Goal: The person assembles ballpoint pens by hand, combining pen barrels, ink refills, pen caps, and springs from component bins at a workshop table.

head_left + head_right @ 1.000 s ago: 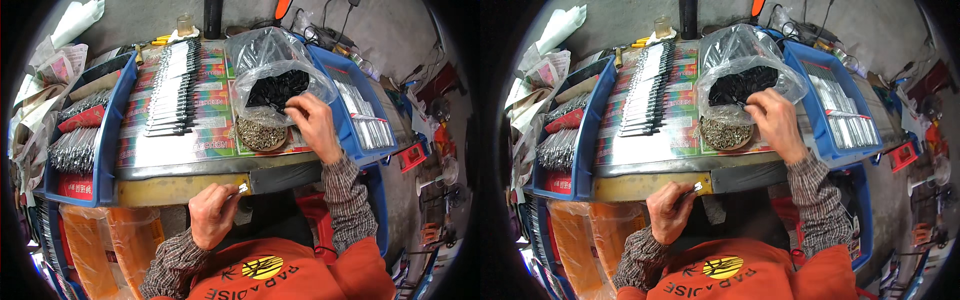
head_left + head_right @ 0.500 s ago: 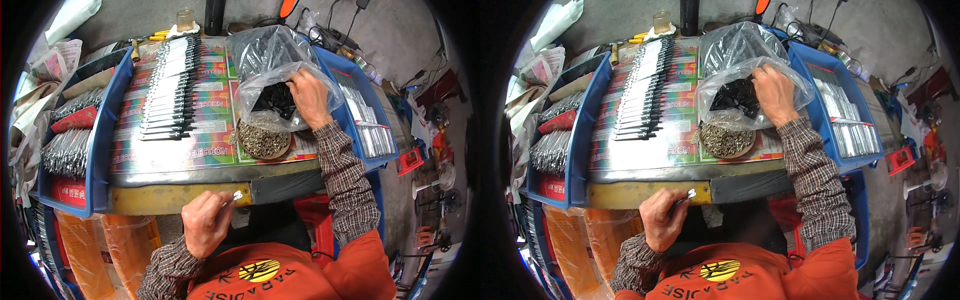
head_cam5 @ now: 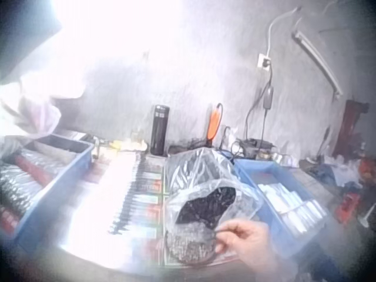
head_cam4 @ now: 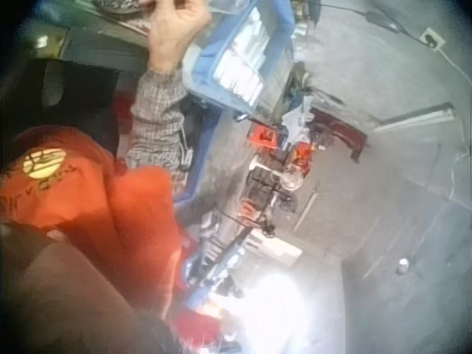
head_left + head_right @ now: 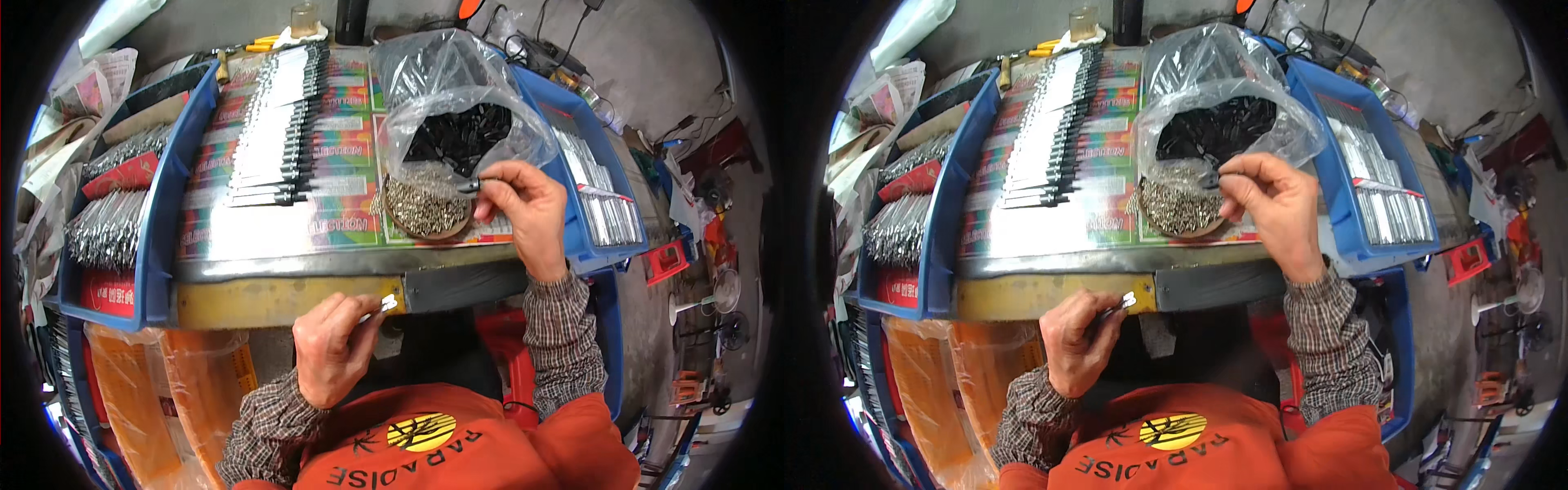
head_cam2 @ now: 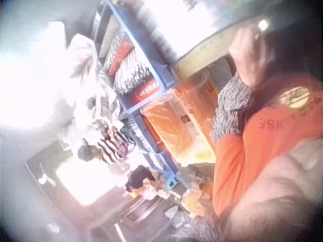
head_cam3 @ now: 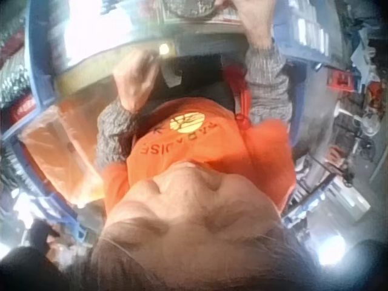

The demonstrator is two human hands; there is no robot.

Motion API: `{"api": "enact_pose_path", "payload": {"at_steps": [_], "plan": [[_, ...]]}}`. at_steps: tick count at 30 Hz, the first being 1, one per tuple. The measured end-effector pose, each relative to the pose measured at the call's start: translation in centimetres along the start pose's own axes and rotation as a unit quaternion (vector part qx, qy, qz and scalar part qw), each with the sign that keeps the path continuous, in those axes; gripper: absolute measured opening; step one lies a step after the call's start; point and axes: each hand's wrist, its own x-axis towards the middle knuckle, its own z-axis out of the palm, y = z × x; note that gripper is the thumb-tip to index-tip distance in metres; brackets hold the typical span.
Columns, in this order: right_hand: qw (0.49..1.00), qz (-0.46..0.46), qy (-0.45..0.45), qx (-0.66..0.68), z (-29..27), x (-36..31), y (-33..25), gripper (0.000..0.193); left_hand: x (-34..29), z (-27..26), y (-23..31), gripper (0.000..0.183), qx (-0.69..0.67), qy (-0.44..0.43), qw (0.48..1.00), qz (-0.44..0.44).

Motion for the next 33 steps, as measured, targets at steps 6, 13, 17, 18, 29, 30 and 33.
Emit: {"api": "enact_pose_path", "payload": {"at_steps": [6,13,17,18,29,30,33], "plan": [[0.996,0.025,-0.046,0.066,1.9,-5.9,-0.3,0.012,-0.4,0.3,0.6,0.016,-0.005,-0.015,1.0,0.015],[0.984,0.041,-0.108,0.137,3.3,-9.6,0.3,0.013,-1.3,0.7,1.4,0.019,-0.058,-0.026,0.998,0.008],[0.977,0.061,-0.108,0.172,3.7,-10.4,0.5,0.013,-1.9,0.7,1.7,0.018,-0.062,-0.032,0.998,0.007],[0.975,0.068,-0.11,0.183,3.6,-10.5,0.6,0.013,-2.0,0.7,1.7,0.018,-0.059,-0.035,0.998,0.005],[0.962,0.113,-0.156,0.191,3.8,-10.8,1.3,0.011,-2.5,0.9,1.6,0.022,-0.043,-0.049,0.997,0.029],[0.959,0.117,-0.167,0.199,3.8,-10.8,1.4,0.011,-2.5,1.0,1.5,0.022,-0.032,-0.05,0.997,0.04],[0.95,0.122,-0.178,0.225,3.8,-11.0,1.9,0.011,-2.7,1.2,1.2,0.022,-0.022,-0.05,0.997,0.053]]}}
